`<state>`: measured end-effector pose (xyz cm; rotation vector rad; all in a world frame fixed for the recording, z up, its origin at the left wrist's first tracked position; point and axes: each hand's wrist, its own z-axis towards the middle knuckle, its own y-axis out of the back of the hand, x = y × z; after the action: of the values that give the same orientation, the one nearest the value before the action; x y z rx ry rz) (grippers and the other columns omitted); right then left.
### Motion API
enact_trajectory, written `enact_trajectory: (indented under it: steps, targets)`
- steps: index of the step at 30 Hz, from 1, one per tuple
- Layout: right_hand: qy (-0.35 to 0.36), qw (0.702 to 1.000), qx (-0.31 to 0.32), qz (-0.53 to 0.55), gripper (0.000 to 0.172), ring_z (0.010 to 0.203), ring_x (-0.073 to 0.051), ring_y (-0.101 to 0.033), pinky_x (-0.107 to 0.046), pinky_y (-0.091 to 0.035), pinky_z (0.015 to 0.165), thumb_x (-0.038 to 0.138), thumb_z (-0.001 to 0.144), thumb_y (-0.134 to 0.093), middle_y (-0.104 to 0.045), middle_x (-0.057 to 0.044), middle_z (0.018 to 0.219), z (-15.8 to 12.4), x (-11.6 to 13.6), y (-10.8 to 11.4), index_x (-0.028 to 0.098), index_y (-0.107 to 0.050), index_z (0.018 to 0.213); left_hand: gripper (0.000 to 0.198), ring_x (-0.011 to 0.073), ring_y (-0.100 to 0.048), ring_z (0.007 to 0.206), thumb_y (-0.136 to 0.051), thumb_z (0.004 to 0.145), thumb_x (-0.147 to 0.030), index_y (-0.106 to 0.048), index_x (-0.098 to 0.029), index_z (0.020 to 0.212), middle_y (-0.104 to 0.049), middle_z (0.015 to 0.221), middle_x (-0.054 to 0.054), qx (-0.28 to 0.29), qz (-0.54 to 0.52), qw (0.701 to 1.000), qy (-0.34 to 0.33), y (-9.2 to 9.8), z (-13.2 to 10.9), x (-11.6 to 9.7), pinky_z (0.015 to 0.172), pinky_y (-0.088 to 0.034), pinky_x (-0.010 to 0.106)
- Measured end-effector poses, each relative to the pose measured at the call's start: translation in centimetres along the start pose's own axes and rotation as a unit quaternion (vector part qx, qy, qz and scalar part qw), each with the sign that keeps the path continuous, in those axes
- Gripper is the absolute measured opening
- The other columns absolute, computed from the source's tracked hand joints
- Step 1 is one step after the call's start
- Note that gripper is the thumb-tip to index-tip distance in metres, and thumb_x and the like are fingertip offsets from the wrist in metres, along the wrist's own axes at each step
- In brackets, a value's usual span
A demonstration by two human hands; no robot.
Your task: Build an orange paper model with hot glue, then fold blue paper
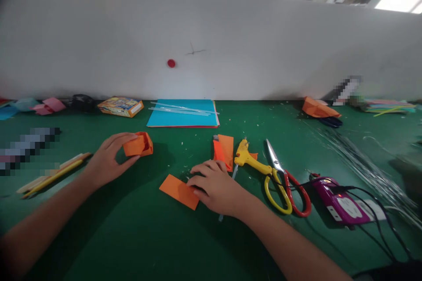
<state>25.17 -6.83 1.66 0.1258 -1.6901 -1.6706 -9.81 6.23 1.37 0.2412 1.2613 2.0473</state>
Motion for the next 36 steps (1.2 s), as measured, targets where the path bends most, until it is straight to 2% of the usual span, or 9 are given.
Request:
enact_trajectory:
  steps: [4,9,14,18,23,29,32,34,36]
  targets:
    - [-0.011,0.998,-0.029,-0.051,0.026,0.129,-0.034,-0.052,-0.061,-0.035,0.108,0.027,0.101,-0.057,-0.064,-0.006,0.140,-0.8,-1.4,3.1,0.033,-0.072,0.122,0.047,0.0324,-0.058,0.131,-0.063,0.091,-0.046,-0.055,-0.025,0.131,-0.061,0.137,0.012,-0.011,-0.056,0.997,0.042,-0.3,0.3,0.3,0.116,-0.044,0.052]
    - [-0.168,0.970,-0.119,-0.131,0.035,0.128,-0.037,-0.056,-0.059,-0.041,0.105,0.038,0.100,-0.048,-0.065,-0.009,0.139,-5.4,-6.0,7.2,0.030,-0.065,0.130,0.055,0.0301,-0.065,0.120,-0.065,0.089,-0.054,-0.055,-0.022,0.132,-0.064,0.131,0.011,0.009,-0.136,0.982,0.132,-0.9,0.5,1.0,0.107,-0.053,0.048]
    - [-0.336,0.912,-0.063,-0.228,0.054,0.118,-0.043,-0.061,-0.059,-0.049,0.094,0.039,0.085,-0.060,-0.067,-0.016,0.134,-10.3,-9.7,6.2,0.024,-0.058,0.137,0.051,0.0273,-0.066,0.118,-0.066,0.089,-0.051,-0.057,-0.023,0.131,-0.063,0.130,0.010,0.001,-0.152,0.979,0.132,-1.4,0.6,1.2,0.105,-0.055,0.044]
    - [-0.335,0.921,-0.010,-0.198,0.047,0.110,-0.037,-0.067,-0.049,-0.052,0.089,0.039,0.088,-0.058,-0.071,-0.014,0.126,-11.0,-10.4,5.1,0.020,-0.061,0.131,0.049,0.0282,-0.065,0.117,-0.066,0.089,-0.049,-0.058,-0.023,0.131,-0.063,0.129,0.011,0.005,-0.149,0.982,0.118,-1.3,0.7,0.7,0.104,-0.055,0.045]
    - [-0.366,0.910,0.023,-0.190,0.032,0.088,-0.032,-0.070,-0.037,-0.047,0.067,0.035,0.087,-0.058,-0.075,-0.011,0.103,-9.1,-10.1,5.6,0.022,-0.065,0.115,0.049,0.0288,-0.066,0.115,-0.066,0.089,-0.050,-0.059,-0.022,0.128,-0.063,0.128,0.010,0.010,-0.143,0.983,0.112,-0.9,0.8,0.2,0.099,-0.057,0.044]
    - [-0.393,0.895,-0.052,-0.204,0.027,0.059,-0.024,-0.061,-0.030,-0.031,0.052,0.043,0.091,-0.052,-0.069,-0.006,0.076,-7.5,-8.7,6.7,0.023,-0.058,0.107,0.050,0.0278,-0.065,0.114,-0.065,0.090,-0.050,-0.058,-0.020,0.130,-0.063,0.127,0.010,0.027,-0.142,0.984,0.101,-0.6,0.6,0.7,0.099,-0.056,0.042]
    - [-0.352,0.915,-0.154,-0.126,0.032,0.056,-0.022,-0.058,-0.029,-0.033,0.051,0.057,0.092,-0.050,-0.063,-0.002,0.069,-6.5,-6.2,7.5,0.025,-0.052,0.094,0.050,0.0282,-0.065,0.114,-0.066,0.089,-0.050,-0.059,-0.020,0.129,-0.063,0.127,0.010,0.027,-0.148,0.984,0.097,-0.5,0.7,0.9,0.099,-0.056,0.043]
    - [-0.296,0.941,-0.155,-0.058,0.037,0.054,-0.020,-0.055,-0.029,-0.033,0.051,0.062,0.091,-0.051,-0.061,-0.001,0.068,-5.3,-3.8,7.8,0.025,-0.051,0.092,0.050,0.0292,-0.065,0.114,-0.066,0.089,-0.051,-0.059,-0.021,0.128,-0.063,0.127,0.010,0.032,-0.146,0.985,0.091,-0.5,0.8,1.0,0.100,-0.056,0.045]
    - [-0.242,0.965,-0.097,0.000,0.031,0.056,-0.019,-0.055,-0.028,-0.032,0.052,0.056,0.093,-0.053,-0.061,0.000,0.070,-3.6,-1.0,7.5,0.025,-0.052,0.094,0.050,0.0301,-0.064,0.114,-0.066,0.088,-0.051,-0.059,-0.022,0.128,-0.063,0.127,0.011,0.039,-0.143,0.985,0.089,-0.4,1.1,1.1,0.100,-0.056,0.046]
